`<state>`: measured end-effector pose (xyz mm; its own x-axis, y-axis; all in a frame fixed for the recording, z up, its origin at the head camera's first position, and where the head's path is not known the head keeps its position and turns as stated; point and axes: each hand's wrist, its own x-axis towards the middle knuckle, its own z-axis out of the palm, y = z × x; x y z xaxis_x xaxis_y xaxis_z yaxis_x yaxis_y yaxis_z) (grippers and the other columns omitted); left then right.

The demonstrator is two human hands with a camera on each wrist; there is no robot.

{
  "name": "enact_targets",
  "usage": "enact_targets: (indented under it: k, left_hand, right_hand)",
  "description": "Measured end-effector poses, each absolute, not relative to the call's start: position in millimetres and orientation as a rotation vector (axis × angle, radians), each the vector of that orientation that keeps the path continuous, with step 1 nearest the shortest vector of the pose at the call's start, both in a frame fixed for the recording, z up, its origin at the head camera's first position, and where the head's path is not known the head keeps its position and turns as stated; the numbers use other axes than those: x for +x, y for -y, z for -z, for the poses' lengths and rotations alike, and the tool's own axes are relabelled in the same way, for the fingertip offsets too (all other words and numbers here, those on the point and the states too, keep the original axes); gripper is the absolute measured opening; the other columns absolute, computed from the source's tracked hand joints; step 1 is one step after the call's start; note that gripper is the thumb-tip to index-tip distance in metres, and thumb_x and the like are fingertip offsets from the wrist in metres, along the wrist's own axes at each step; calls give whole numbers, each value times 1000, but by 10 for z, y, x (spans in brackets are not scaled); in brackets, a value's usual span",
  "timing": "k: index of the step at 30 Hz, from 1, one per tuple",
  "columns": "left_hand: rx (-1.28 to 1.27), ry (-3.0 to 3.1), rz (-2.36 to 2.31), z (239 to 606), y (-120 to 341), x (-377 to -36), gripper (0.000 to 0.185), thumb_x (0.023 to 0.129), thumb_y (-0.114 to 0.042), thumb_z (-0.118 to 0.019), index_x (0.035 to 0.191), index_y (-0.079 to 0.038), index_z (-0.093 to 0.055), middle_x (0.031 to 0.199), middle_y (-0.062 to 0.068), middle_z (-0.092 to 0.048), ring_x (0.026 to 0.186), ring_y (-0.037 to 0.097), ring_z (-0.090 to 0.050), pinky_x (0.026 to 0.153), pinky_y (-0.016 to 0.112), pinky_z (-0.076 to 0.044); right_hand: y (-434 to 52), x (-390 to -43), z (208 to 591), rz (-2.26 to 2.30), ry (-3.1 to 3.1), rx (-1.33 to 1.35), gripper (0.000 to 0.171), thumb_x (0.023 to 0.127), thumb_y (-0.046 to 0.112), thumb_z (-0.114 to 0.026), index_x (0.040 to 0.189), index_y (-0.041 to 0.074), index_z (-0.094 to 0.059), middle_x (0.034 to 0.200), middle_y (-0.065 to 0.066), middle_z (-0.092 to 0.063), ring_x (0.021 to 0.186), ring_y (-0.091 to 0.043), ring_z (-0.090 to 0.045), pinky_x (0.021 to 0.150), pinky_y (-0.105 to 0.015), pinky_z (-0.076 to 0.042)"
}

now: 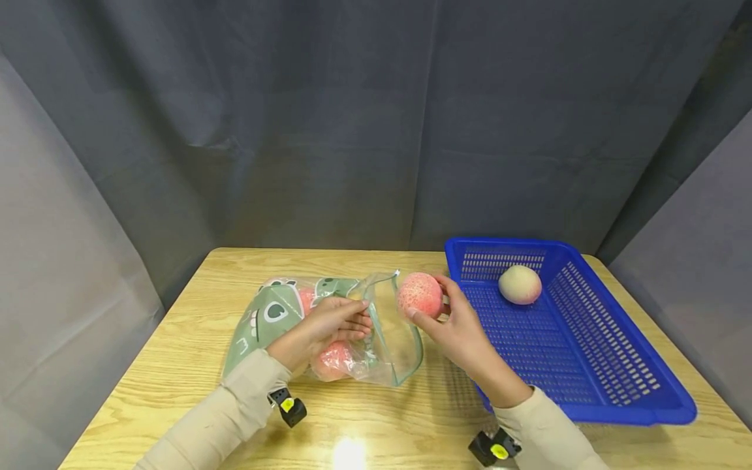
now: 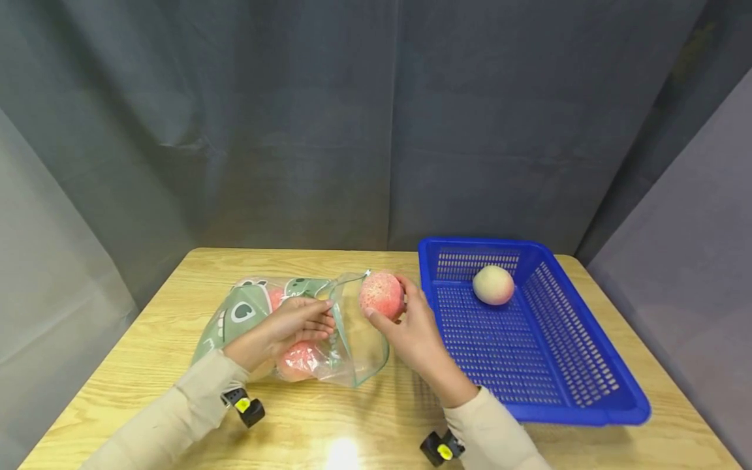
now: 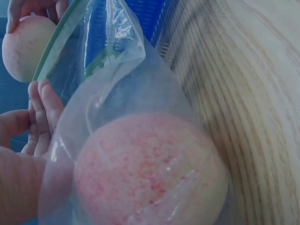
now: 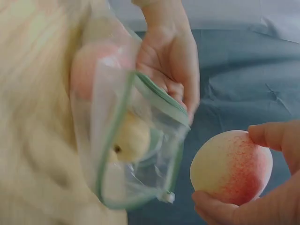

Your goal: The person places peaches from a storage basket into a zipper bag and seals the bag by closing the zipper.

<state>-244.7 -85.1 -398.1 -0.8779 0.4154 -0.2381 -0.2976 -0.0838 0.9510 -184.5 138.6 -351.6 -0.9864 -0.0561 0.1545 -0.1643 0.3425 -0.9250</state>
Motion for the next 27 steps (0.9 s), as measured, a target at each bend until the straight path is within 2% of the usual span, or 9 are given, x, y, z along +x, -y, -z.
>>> enact_targets:
  k: [6,12,22,27]
  left_hand:
    - [123,-1712,-2020,3972,861,-2446,17,98,-14,-53,90,-3,-63,74,2,-67,66,10,-67,63,20,-57]
    - [132,-1704,-2044,3977,880,-2449,17,98,-14,-53,89,-5,-64,74,2,-68,67,10,-67,64,20,-57]
    - [108,-1710,-2065,3979,881,-2446,16,98,-14,-54,90,-4,-64,74,3,-68,67,10,-67,64,20,-57]
    - [100,-1717,-2068,3992,885,-2442,16,98,-12,-53,90,-3,-63,73,3,-67,66,10,-66,64,21,-57]
  right_hand:
    - [-1169,-1876,3711,-1883,2386,151,69,86,5,-69,143,-1,-30,137,-22,-41,112,-36,-54,78,-27,-53]
    - [-1020,-1910,3846,-1950,2371,69,74,86,8,-68,146,-1,-25,142,-22,-33,120,-39,-47,88,-39,-52]
    - [-953,-2029,4172,-1995,2357,-9,75,84,-1,-69,145,-4,-25,143,-27,-31,120,-44,-49,94,-46,-50]
    - [-961,-2091,4298,-1913,2406,-113,77,81,1,-72,144,-3,-28,140,-27,-34,118,-44,-49,94,-49,-50]
